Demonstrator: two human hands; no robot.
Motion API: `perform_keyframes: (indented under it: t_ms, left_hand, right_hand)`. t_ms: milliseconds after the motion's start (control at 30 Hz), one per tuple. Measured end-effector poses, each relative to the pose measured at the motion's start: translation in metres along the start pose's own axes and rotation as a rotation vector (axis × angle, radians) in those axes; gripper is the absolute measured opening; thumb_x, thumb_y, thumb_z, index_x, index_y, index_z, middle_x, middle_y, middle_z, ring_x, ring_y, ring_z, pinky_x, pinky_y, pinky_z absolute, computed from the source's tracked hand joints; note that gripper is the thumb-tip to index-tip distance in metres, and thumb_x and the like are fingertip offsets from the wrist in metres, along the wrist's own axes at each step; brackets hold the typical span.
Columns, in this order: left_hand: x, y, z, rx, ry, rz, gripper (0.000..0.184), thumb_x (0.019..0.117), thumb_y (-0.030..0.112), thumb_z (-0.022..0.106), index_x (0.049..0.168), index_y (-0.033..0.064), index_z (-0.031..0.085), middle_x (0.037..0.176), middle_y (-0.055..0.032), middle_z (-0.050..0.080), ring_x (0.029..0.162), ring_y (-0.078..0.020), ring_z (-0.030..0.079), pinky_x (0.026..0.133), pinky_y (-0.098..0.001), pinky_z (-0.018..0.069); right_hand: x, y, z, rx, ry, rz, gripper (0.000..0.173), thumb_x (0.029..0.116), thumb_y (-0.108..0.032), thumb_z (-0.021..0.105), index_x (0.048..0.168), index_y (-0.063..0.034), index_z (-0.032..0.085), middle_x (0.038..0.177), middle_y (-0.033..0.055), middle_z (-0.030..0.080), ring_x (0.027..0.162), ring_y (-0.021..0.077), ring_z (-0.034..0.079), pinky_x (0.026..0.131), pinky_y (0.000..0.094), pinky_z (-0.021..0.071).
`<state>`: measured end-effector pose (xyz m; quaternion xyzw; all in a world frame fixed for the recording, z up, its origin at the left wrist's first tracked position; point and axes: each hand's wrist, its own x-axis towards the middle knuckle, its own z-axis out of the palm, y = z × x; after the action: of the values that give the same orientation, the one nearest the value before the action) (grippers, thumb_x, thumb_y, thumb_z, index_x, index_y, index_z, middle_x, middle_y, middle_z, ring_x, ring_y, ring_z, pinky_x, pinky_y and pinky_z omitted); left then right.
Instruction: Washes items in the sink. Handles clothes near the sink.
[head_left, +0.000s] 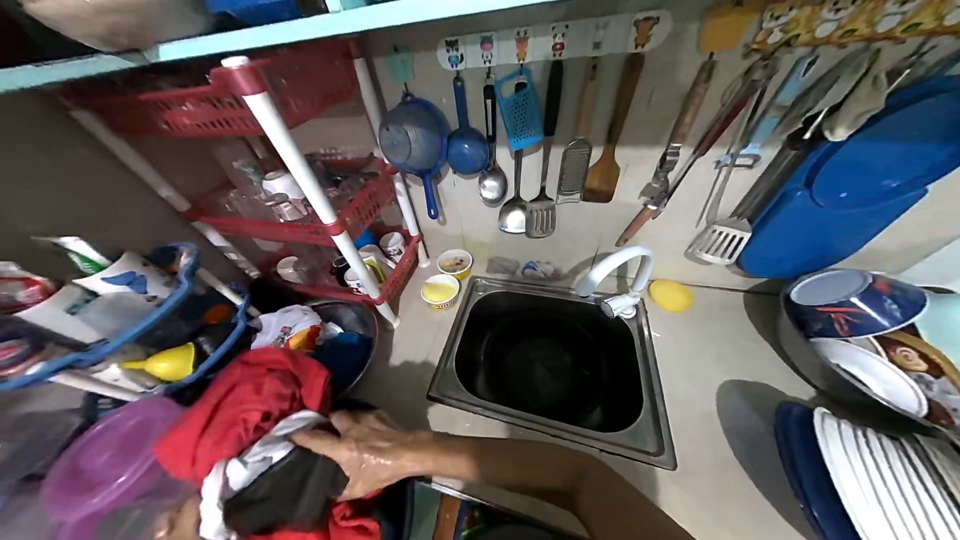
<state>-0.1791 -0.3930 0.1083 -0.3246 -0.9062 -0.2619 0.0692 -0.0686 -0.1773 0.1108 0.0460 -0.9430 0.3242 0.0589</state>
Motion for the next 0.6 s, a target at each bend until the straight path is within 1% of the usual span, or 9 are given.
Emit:
perform_keyframes:
  t_ms: [67, 100, 133, 200, 267, 333, 400, 533, 600]
  left_hand:
    - [0.007, 0.036, -0.016, -0.01, 0.081, 0.117, 0.063, 0.0702, 0.007, 0.072, 0.122, -0.0229, 0.053, 0.129, -0.0495, 0.046, 0.121, -0.0638, 0.048, 0.101, -0.0682, 0.0392]
    - [0.011, 0.055, -0.02, -0.036, 0.105, 0.169, 0.067, 0.0666, 0.009, 0.074, 0.122, -0.0229, 0.054, 0.13, -0.0497, 0.045, 0.121, -0.0648, 0.047, 0.101, -0.0693, 0.0389]
    - [0.016, 0.072, -0.019, -0.063, 0.141, 0.23, 0.069, 0.0652, 0.013, 0.076, 0.12, -0.0225, 0.055, 0.129, -0.0488, 0.046, 0.12, -0.0643, 0.047, 0.1, -0.0695, 0.0396]
    - [0.03, 0.102, -0.006, -0.093, 0.235, 0.371, 0.069, 0.064, 0.024, 0.077, 0.115, -0.0193, 0.059, 0.125, -0.0447, 0.052, 0.114, -0.0608, 0.053, 0.094, -0.0678, 0.0444]
    - [0.041, 0.136, 0.01, -0.131, 0.237, 0.456, 0.064, 0.0648, 0.024, 0.08, 0.111, -0.0156, 0.062, 0.122, -0.0414, 0.054, 0.111, -0.0574, 0.057, 0.09, -0.0667, 0.048]
    - [0.05, 0.169, 0.03, -0.16, 0.159, 0.491, 0.06, 0.0659, 0.023, 0.085, 0.111, -0.0112, 0.065, 0.123, -0.038, 0.057, 0.111, -0.0541, 0.059, 0.089, -0.0664, 0.05]
    - [0.056, 0.2, 0.053, -0.187, 0.024, 0.476, 0.062, 0.0672, 0.022, 0.088, 0.117, -0.0081, 0.066, 0.128, -0.0349, 0.056, 0.115, -0.0507, 0.059, 0.092, -0.065, 0.0504]
    - [0.065, 0.253, 0.105, -0.185, -0.299, 0.408, 0.073, 0.0665, 0.015, 0.09, 0.131, -0.0025, 0.061, 0.138, -0.032, 0.051, 0.123, -0.0475, 0.055, 0.098, -0.0625, 0.0481]
    - [0.067, 0.276, 0.131, -0.173, -0.422, 0.385, 0.075, 0.0691, 0.014, 0.089, 0.136, -0.0007, 0.059, 0.14, -0.0305, 0.049, 0.125, -0.0456, 0.054, 0.101, -0.0604, 0.0472]
  right_hand:
    - [-0.022, -0.003, -0.027, -0.019, 0.17, -0.063, 0.093, 0.0757, -0.02, 0.088, 0.157, -0.0211, 0.042, 0.142, 0.0292, 0.053, 0.118, 0.0451, 0.06, 0.092, 0.0596, 0.0521]
    - [-0.033, -0.001, -0.038, -0.038, 0.268, -0.094, 0.094, 0.0716, -0.017, 0.09, 0.155, -0.0199, 0.046, 0.142, 0.0288, 0.054, 0.118, 0.0449, 0.061, 0.09, 0.0593, 0.0533]
    - [-0.046, 0.003, -0.048, -0.069, 0.367, -0.119, 0.094, 0.0675, -0.016, 0.091, 0.152, -0.0181, 0.05, 0.14, 0.0286, 0.055, 0.116, 0.0446, 0.063, 0.088, 0.0585, 0.055]
    - [-0.07, 0.017, -0.065, -0.147, 0.531, -0.143, 0.094, 0.061, -0.014, 0.092, 0.148, -0.0144, 0.055, 0.138, 0.0265, 0.059, 0.114, 0.0426, 0.065, 0.084, 0.0559, 0.0578]
    - [-0.097, 0.034, -0.081, -0.176, 0.591, -0.062, 0.093, 0.0611, -0.013, 0.091, 0.147, -0.0131, 0.056, 0.138, 0.025, 0.059, 0.118, 0.0423, 0.064, 0.089, 0.057, 0.0563]
    - [-0.124, 0.059, -0.092, -0.177, 0.606, 0.018, 0.093, 0.0638, -0.016, 0.09, 0.149, -0.0119, 0.053, 0.14, 0.0244, 0.058, 0.121, 0.0418, 0.062, 0.093, 0.0583, 0.054]
    - [-0.153, 0.087, -0.099, -0.133, 0.604, 0.086, 0.094, 0.0666, -0.019, 0.089, 0.151, -0.0087, 0.049, 0.14, 0.0248, 0.057, 0.123, 0.0405, 0.061, 0.098, 0.0578, 0.0524]
    - [-0.208, 0.133, -0.104, 0.003, 0.563, 0.267, 0.095, 0.0724, -0.018, 0.086, 0.153, 0.0021, 0.041, 0.142, 0.0292, 0.054, 0.126, 0.0405, 0.059, 0.105, 0.0547, 0.0484]
    - [-0.231, 0.15, -0.105, 0.064, 0.516, 0.386, 0.097, 0.0762, -0.019, 0.086, 0.157, 0.001, 0.035, 0.148, 0.0282, 0.05, 0.133, 0.0386, 0.054, 0.111, 0.0528, 0.0433]
